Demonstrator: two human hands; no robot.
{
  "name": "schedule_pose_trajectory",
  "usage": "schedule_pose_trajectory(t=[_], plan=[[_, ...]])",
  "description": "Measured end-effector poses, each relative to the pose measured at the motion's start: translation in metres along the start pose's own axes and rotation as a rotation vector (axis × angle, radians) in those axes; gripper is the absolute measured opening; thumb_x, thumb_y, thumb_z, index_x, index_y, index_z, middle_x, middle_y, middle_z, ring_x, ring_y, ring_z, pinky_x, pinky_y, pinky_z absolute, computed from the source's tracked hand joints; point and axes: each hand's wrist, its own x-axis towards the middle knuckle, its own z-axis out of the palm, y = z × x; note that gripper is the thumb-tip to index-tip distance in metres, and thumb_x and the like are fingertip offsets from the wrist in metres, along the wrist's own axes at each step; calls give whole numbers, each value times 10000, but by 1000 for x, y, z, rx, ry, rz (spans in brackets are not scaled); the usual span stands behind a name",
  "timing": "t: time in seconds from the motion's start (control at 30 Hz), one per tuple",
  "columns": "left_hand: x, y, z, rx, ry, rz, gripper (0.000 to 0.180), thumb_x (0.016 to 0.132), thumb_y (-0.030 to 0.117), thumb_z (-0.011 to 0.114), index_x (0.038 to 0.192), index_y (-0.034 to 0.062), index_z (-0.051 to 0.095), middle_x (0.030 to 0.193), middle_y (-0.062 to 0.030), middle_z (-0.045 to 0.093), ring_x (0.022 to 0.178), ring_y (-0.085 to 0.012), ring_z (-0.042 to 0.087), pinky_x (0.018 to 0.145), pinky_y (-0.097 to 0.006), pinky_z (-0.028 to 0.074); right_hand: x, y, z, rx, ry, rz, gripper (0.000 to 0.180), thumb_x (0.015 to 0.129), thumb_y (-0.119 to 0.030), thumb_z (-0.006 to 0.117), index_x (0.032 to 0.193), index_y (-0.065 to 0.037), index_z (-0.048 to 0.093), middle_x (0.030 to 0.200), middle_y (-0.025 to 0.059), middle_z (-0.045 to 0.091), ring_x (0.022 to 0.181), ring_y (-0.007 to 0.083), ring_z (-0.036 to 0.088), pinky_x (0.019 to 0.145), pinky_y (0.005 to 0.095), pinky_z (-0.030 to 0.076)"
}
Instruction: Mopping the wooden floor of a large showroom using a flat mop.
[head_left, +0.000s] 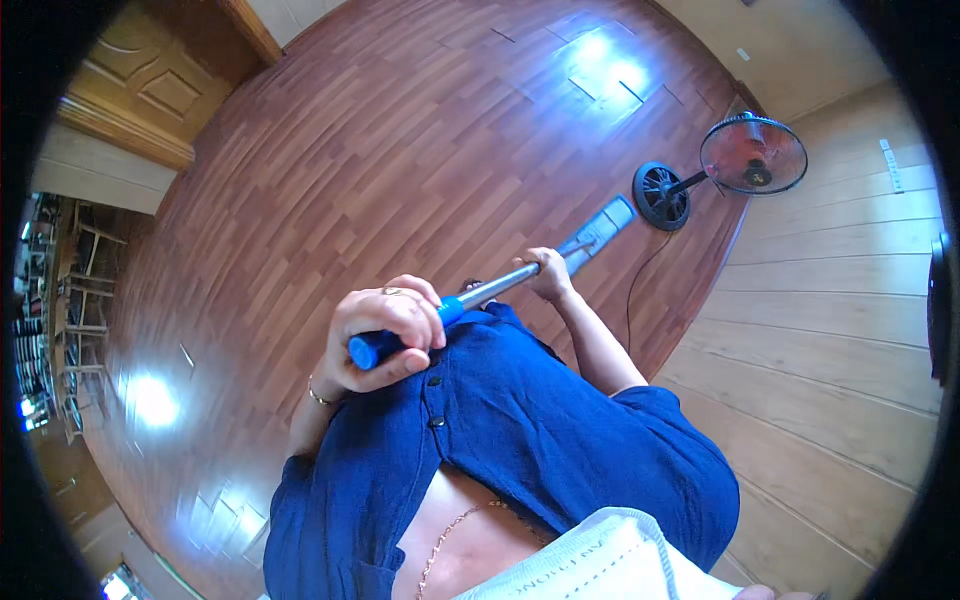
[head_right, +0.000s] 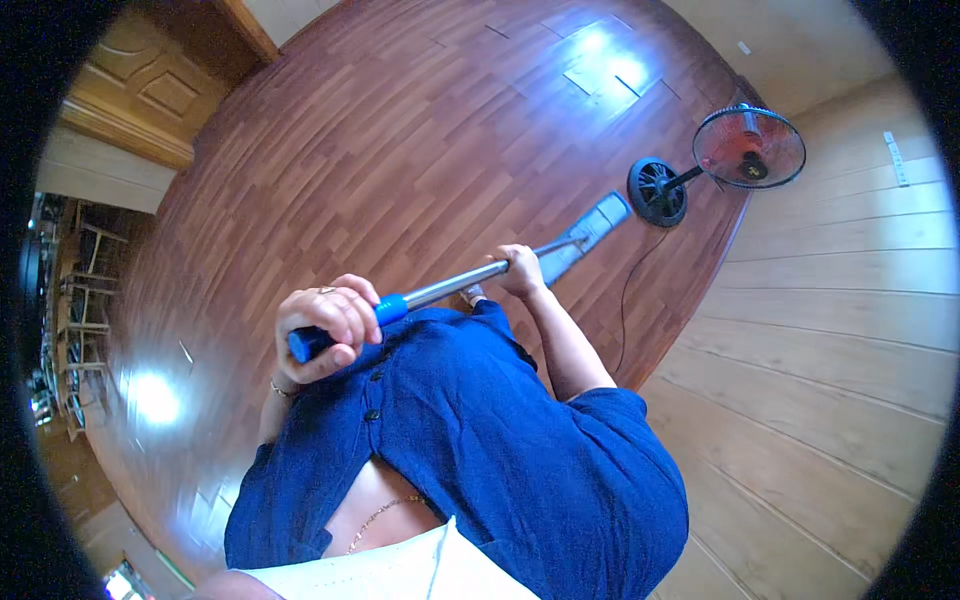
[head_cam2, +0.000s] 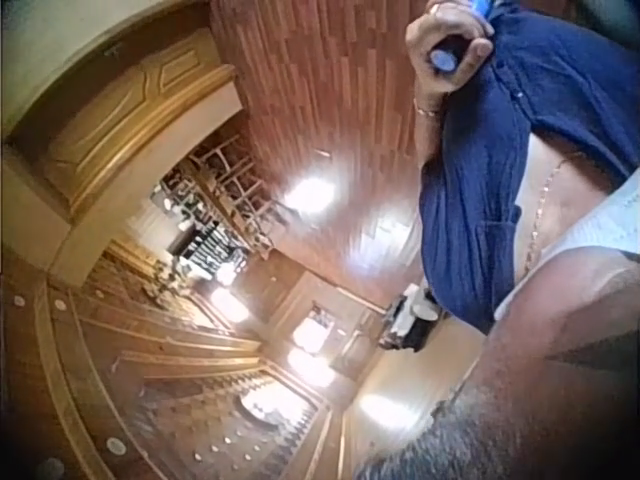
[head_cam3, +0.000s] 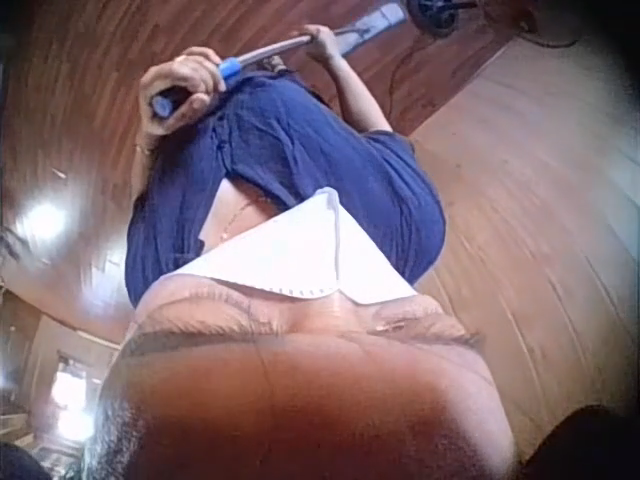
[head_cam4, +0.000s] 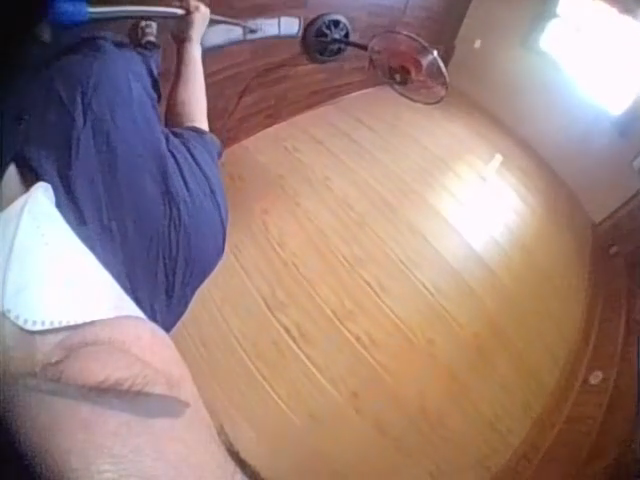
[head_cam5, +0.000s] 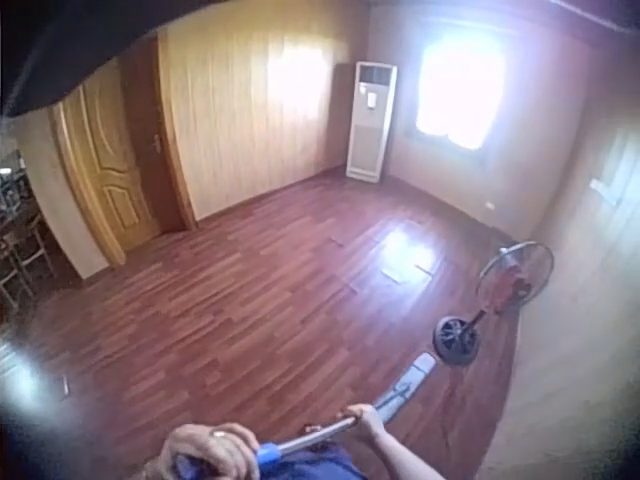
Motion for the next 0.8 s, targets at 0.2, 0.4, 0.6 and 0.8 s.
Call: schedule_pose_trajectory(t=[0.2,0.4,0.6,0.8], plan=[[21,-14,1,-88,-87,-223,126,795,100,728,828,43,621,832,-78,660,847,-208,639,826,-363,473,-54,14,-17,-107,37,262,354,826,-269,654,586,-49,516,644,203,564,674,415,583,573,482,450],[31,-11,0,-144,-58,-330,146,806,138,743,774,47,633,846,-88,664,874,-203,626,846,-357,477,-71,2,-25,-128,-2,331,360,833,-316,658,610,-57,547,647,190,573,687,400,594,582,477,462],[68,15,1,-5,-130,-161,189,759,120,754,678,75,590,700,-48,626,775,-220,643,819,-373,447,-23,-10,-47,-133,-44,157,296,830,-295,646,610,-110,575,611,109,592,651,321,607,719,411,445],[82,29,9,198,-90,-28,185,736,113,768,686,98,590,688,-23,636,761,-208,668,843,-392,432,51,9,-46,-132,-22,-114,238,743,-224,721,609,-104,565,672,53,565,747,287,564,691,409,425]])
